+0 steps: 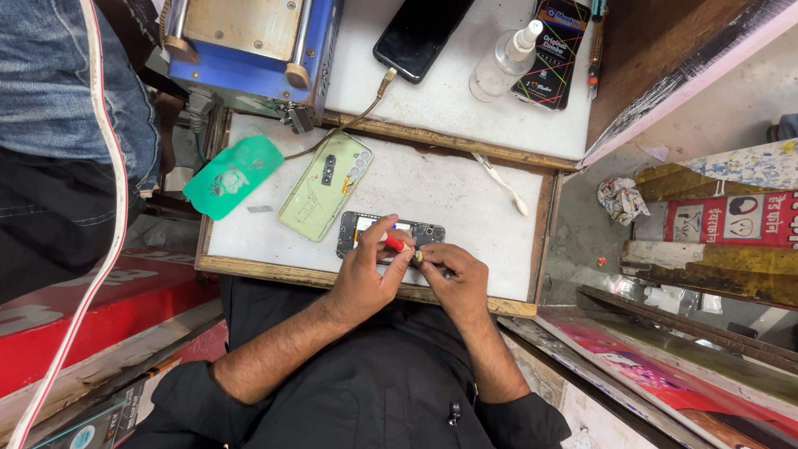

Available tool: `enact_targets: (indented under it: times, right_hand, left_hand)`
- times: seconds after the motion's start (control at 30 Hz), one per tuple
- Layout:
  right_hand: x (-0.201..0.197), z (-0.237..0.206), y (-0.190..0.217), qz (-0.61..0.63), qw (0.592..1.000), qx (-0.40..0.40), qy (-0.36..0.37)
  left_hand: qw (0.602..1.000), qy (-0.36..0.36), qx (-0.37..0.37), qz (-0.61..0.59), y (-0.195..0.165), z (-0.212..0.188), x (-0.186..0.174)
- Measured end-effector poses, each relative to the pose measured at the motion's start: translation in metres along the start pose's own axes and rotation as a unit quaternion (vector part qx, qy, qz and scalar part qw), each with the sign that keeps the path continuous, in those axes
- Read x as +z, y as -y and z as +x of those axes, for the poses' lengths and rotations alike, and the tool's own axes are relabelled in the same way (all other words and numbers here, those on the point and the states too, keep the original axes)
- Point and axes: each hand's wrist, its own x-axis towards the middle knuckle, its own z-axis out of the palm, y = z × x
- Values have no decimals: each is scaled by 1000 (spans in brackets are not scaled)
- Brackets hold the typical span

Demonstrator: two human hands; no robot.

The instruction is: The person disassembles a smartphone, removes the battery and camera module, and uses a red-handled screwdriver to loosen screws on the motherboard. The person then reassembles the phone by placing the battery and back cover back into position.

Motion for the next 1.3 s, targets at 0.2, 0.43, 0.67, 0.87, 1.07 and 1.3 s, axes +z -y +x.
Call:
enact_targets:
  times: [0.2, 0.43, 0.67, 0.87, 1.07, 1.3]
  right_hand:
    - [1, 0, -4, 33, 999, 33, -4]
    - [1, 0, -4, 35, 999, 28, -1]
    - [1, 1, -4, 23, 999, 22, 10]
    - [3, 2, -3, 9, 1000, 17, 5]
    - [2, 3, -2, 0, 1000, 19, -2]
    - [5, 1, -2, 5, 999, 32, -12]
  left_hand:
    - [1000, -8, 24, -3, 6, -3, 3]
    - [1000, -17, 22, -1, 13, -9, 5]
    - [999, -12, 29, 30, 14, -6, 5]
    - [997, -18, 45, 65, 11, -2, 3]
    - [994, -18, 64, 85, 11, 2, 4]
    - [991, -5, 81, 110, 13, 1, 4]
